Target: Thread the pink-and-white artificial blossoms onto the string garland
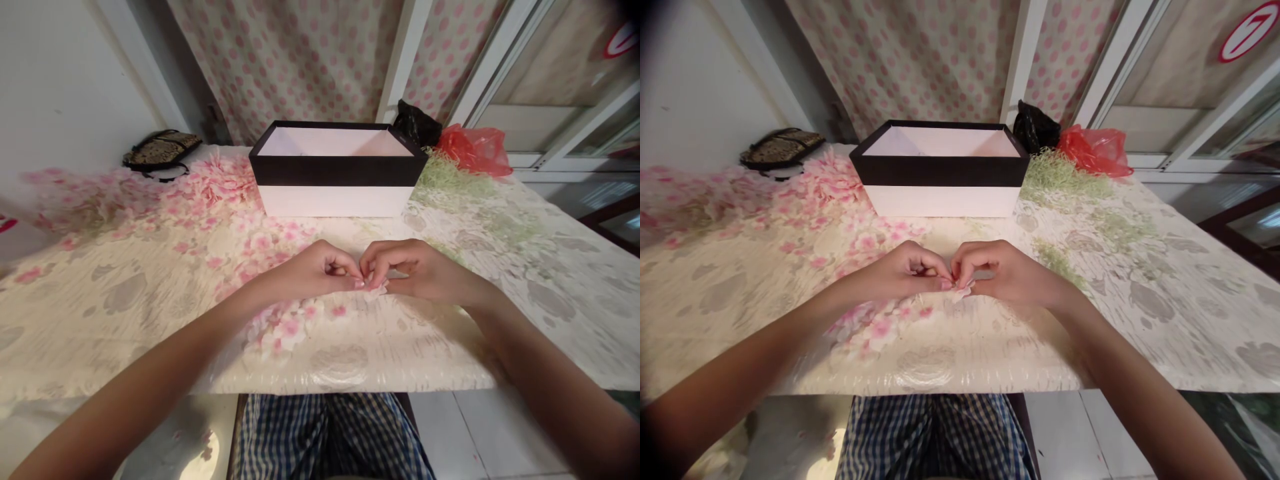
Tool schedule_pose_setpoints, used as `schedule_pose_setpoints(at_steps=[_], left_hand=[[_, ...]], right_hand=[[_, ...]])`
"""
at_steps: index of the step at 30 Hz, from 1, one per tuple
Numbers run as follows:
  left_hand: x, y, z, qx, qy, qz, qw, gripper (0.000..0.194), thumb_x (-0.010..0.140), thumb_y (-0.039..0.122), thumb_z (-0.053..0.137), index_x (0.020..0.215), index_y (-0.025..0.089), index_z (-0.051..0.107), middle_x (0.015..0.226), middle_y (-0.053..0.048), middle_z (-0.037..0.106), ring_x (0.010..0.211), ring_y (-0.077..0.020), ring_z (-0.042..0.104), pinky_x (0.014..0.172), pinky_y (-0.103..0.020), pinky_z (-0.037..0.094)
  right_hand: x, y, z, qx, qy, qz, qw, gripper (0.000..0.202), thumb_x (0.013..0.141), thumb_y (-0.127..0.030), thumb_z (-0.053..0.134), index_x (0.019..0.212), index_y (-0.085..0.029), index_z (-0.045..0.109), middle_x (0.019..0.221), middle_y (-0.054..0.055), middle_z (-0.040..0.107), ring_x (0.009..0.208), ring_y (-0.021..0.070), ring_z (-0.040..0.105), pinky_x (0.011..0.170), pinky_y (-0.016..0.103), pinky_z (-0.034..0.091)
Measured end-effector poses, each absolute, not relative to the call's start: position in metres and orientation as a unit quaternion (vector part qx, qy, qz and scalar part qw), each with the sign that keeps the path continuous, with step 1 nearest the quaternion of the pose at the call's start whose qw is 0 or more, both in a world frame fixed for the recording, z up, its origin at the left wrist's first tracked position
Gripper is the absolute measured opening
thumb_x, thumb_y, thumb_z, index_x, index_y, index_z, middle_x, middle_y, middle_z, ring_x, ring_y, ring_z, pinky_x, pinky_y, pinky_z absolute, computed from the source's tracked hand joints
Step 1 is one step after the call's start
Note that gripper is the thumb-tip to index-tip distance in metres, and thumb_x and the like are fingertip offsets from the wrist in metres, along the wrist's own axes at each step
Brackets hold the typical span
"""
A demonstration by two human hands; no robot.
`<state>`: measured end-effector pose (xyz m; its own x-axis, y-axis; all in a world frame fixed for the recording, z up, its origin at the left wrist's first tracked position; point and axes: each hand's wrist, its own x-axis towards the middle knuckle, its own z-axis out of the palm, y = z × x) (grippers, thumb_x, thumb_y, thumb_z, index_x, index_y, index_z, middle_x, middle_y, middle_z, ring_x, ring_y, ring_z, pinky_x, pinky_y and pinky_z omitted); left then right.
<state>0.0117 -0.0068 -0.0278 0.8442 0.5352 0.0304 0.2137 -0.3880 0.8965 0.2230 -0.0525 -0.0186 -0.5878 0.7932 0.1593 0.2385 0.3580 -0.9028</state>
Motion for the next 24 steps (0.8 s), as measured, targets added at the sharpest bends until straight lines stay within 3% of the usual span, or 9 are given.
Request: schedule_pose_setpoints(at_steps=[16, 24], left_hand=[[0.013, -0.015, -0.027, 0.844, 0.188, 0.167, 0.473, 0.022, 0.085, 0.029, 0.056, 0.072, 0.011, 0.060, 0.059, 0.004, 0.046, 0.051, -0.0058, 0.035, 0.047, -0.020, 0.026], [0.015, -0.018, -0.026, 0.849, 0.188, 0.162, 0.465, 0.016, 0.084, 0.020, 0.053, 0.070, 0.013, 0.055, 0.058, 0.005, 0.043, 0.051, -0.0061, 0.037, 0.047, -0.019, 0.027]], right_hand=[[0.217, -0.053, -0.024, -0.332, -0.773, 0.439, 0.316, 0.008, 0.075, -0.016, 0.069, 0.070, -0.018, 0.062, 0.082, -0.001, 0.060, 0.074, 0.0106, 0.058, 0.068, 0.023, 0.046], [0.216, -0.050, -0.029, -0.333, -0.798, 0.392, 0.314, 0.009, 0.074, -0.015, 0.069, 0.071, -0.018, 0.061, 0.077, -0.001, 0.060, 0.070, 0.0113, 0.058, 0.066, 0.024, 0.045]])
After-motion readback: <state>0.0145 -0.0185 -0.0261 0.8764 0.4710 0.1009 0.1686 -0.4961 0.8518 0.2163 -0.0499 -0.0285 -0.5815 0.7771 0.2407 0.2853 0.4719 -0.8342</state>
